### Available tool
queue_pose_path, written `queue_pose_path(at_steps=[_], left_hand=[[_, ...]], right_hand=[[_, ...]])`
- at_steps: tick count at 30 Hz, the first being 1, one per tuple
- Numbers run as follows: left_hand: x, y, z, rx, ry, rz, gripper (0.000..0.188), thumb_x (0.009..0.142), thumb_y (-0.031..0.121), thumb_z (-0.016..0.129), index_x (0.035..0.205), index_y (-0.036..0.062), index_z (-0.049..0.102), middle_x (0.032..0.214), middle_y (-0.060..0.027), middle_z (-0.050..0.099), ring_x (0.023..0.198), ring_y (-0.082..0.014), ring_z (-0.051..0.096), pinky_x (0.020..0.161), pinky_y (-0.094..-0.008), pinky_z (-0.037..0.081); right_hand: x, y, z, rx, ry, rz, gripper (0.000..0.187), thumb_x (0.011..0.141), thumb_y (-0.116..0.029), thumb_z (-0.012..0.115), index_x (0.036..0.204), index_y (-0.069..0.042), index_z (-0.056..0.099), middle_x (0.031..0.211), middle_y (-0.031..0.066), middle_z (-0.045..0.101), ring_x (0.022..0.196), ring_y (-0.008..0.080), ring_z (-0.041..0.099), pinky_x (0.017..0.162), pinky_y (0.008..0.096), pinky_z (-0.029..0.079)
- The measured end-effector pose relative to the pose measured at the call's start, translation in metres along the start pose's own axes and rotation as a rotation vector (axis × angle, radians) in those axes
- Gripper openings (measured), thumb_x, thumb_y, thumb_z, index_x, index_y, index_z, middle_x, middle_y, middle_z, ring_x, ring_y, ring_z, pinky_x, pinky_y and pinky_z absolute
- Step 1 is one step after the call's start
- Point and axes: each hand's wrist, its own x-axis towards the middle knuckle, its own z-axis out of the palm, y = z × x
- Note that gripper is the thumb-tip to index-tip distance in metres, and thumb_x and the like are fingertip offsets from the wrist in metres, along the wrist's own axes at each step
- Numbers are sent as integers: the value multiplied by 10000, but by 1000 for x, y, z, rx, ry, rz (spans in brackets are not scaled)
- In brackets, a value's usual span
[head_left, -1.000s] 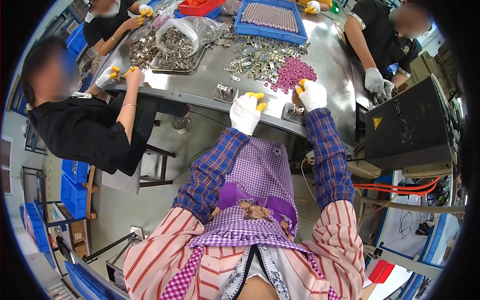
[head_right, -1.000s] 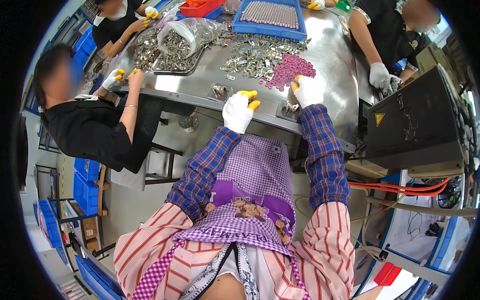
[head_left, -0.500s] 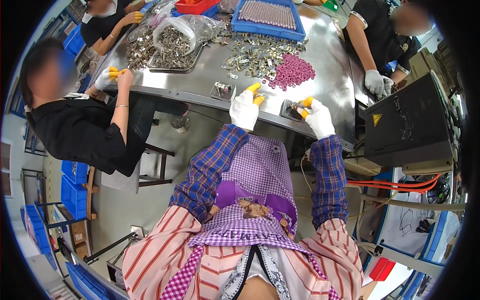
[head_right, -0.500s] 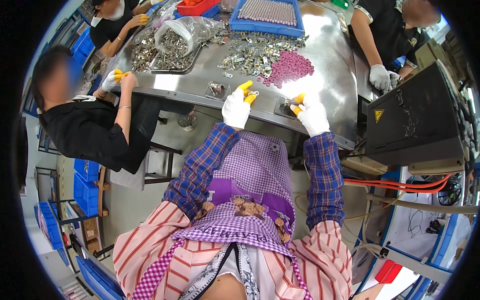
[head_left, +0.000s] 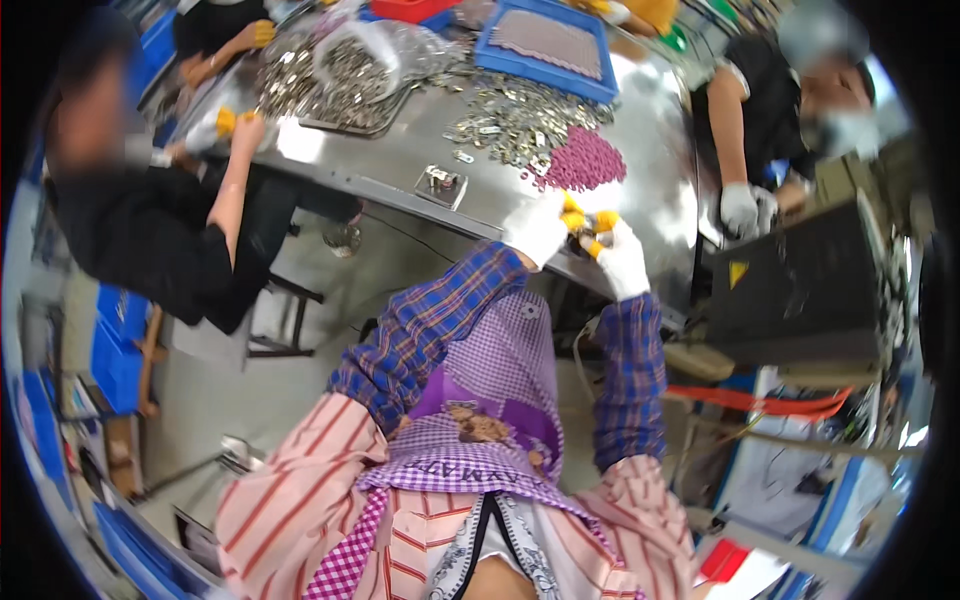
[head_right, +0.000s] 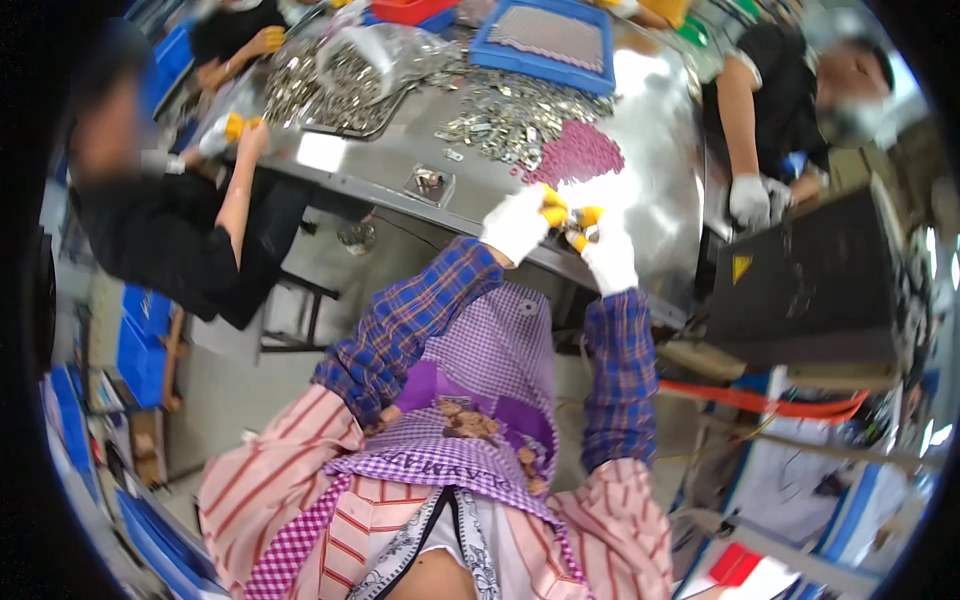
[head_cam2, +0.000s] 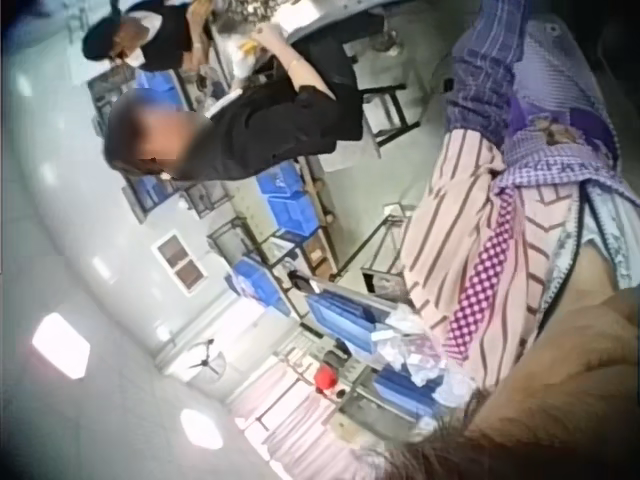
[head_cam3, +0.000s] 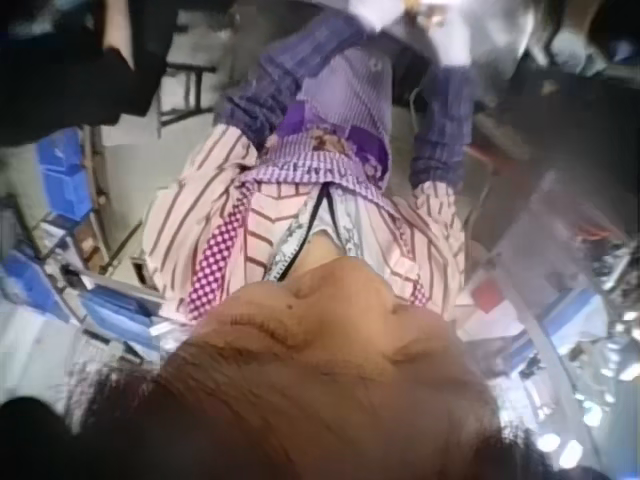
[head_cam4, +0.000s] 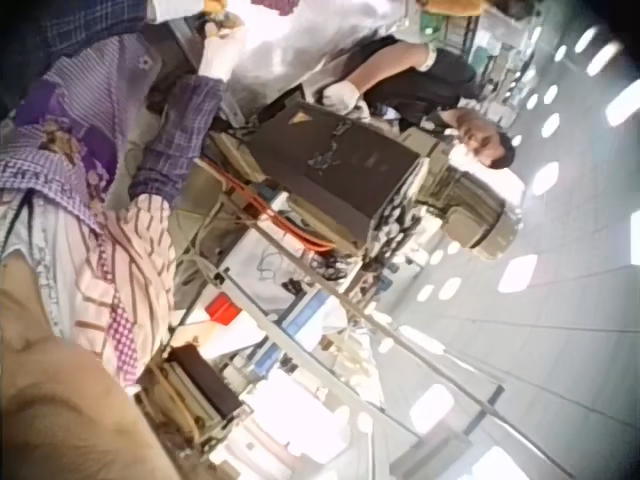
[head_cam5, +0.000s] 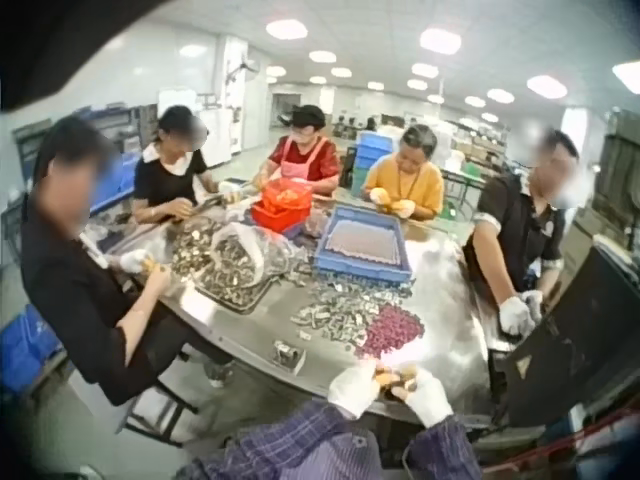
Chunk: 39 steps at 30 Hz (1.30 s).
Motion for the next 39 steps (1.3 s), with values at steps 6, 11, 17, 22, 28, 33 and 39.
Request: queue_pose_path(at_steps=[6, 11, 17, 22, 28, 33, 39], left_hand=[[0, 5, 8, 112, 200, 114, 204, 832, 225, 547, 952, 74, 613, 834, -92, 639, 721, -250, 610, 668, -333, 482], [8, 1, -1, 220, 136, 363, 187, 802, 237, 552, 877, 80, 621, 799, -80, 628, 715, -272, 606, 669, -356, 471], [18, 18, 8, 290, 37, 332, 159, 784, 230, 564, 811, 85, 624, 785, -84, 624, 662, -273, 590, 628, -353, 465], [6, 9, 7, 258, 80, 317, 177, 776, 260, 579, 798, 91, 627, 764, -94, 618, 641, -264, 588, 596, -356, 466], [4, 7, 17, 688, 198, 157, 312, 758, 322, 621, 965, 88, 610, 820, -102, 623, 703, -299, 610, 617, -386, 480], [16, 3, -107, 72, 382, -19, 418, 809, 231, 633, 1183, 55, 573, 1079, -144, 618, 899, -283, 621, 787, -347, 497], [30, -110, -131, 10, 360, -364, 382, 859, 272, 590, 1207, 117, 570, 1118, -145, 626, 942, -308, 622, 820, -364, 482]], right_hand=[[6, 34, -4, 209, 115, -120, 305, 732, -70, 732, 1012, -20, 621, 927, 106, 636, 765, 199, 591, 711, 286, 500], [-16, 14, 6, 90, 270, -446, 296, 730, -75, 739, 995, -16, 623, 961, 102, 644, 840, 207, 604, 766, 296, 497], [-15, 29, 4, 49, 300, -365, 325, 730, -86, 721, 1030, -18, 617, 1016, 103, 639, 881, 237, 606, 826, 321, 483], [-3, 44, 28, 236, 203, -483, 379, 714, -99, 694, 1074, -23, 607, 1106, 120, 616, 935, 280, 603, 896, 364, 462], [-20, 10, 9, -122, 245, -381, 437, 647, -150, 722, 1066, -84, 616, 1091, 106, 616, 970, 281, 588, 860, 362, 466], [-3, 63, -20, -411, 613, -121, 434, 664, -203, 729, 1068, -106, 605, 1006, 101, 624, 862, 303, 601, 769, 376, 489], [57, 88, -63, -534, 643, 298, 413, 734, -317, 690, 1089, -130, 591, 1030, 94, 607, 867, 295, 608, 747, 383, 499]])
